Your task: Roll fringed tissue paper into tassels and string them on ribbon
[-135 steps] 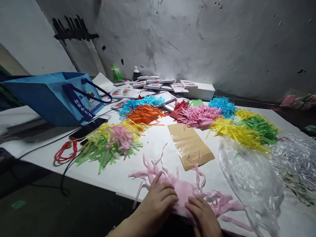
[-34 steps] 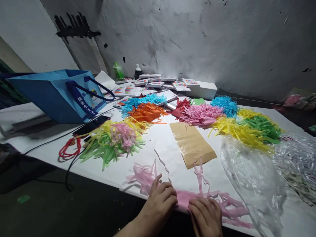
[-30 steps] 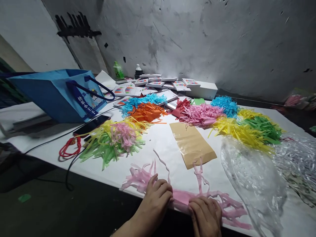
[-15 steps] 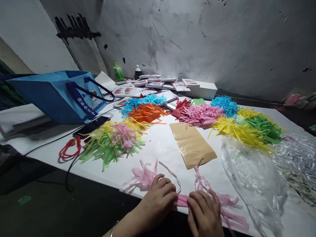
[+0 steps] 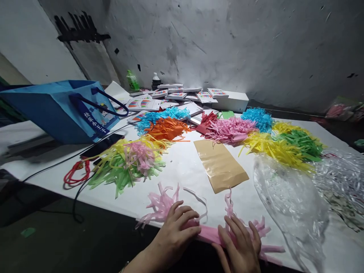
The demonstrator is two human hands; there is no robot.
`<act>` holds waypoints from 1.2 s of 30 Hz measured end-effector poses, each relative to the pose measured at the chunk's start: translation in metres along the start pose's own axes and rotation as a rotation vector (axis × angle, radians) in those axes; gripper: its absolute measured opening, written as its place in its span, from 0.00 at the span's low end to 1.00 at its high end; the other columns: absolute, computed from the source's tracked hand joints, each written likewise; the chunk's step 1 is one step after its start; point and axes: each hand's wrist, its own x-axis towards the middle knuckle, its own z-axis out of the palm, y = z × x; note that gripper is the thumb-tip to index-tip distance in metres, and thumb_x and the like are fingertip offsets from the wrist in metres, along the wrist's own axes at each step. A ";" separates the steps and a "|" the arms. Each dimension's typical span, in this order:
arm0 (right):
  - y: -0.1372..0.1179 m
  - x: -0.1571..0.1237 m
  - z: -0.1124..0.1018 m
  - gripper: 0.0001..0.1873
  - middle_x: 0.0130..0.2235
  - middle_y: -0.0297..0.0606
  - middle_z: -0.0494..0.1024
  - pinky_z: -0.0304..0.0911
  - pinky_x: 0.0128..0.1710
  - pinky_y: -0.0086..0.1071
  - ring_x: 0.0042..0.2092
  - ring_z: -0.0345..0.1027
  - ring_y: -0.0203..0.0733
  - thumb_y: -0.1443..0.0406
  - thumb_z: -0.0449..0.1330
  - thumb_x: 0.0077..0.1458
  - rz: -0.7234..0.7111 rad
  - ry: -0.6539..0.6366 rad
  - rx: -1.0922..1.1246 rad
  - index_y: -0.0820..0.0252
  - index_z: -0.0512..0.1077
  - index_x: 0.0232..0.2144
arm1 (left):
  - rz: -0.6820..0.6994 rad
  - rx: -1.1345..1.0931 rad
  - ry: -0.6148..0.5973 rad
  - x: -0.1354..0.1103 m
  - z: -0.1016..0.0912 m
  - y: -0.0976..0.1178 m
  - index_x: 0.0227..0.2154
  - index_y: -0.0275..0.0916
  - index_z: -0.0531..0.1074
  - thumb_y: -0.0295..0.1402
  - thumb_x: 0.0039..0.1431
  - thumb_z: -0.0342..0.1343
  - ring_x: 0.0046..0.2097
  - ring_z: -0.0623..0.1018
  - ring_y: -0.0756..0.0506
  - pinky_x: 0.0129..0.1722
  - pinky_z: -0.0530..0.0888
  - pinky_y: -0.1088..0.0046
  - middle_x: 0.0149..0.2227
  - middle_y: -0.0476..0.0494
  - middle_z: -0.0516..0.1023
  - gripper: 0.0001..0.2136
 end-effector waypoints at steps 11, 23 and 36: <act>-0.003 -0.010 0.013 0.09 0.42 0.38 0.82 0.46 0.64 0.52 0.49 0.74 0.46 0.71 0.55 0.61 0.054 0.065 0.140 0.58 0.75 0.35 | -0.125 -0.083 -0.120 0.005 -0.014 0.008 0.33 0.42 0.73 0.25 0.62 0.52 0.45 0.73 0.43 0.54 0.66 0.55 0.41 0.43 0.76 0.07; -0.004 0.009 0.009 0.16 0.35 0.35 0.78 0.50 0.56 0.44 0.41 0.70 0.41 0.67 0.46 0.66 0.054 -0.074 0.225 0.55 0.74 0.37 | -0.093 -0.035 -0.083 0.009 -0.006 0.010 0.32 0.41 0.71 0.26 0.67 0.48 0.42 0.72 0.45 0.55 0.62 0.58 0.36 0.47 0.77 0.10; -0.006 0.002 -0.002 0.09 0.34 0.32 0.78 0.45 0.60 0.49 0.41 0.71 0.41 0.69 0.55 0.62 0.141 -0.065 0.306 0.55 0.73 0.32 | -0.229 -0.216 -0.238 0.008 -0.017 0.014 0.32 0.39 0.70 0.25 0.63 0.52 0.43 0.71 0.43 0.46 0.65 0.60 0.39 0.44 0.75 0.05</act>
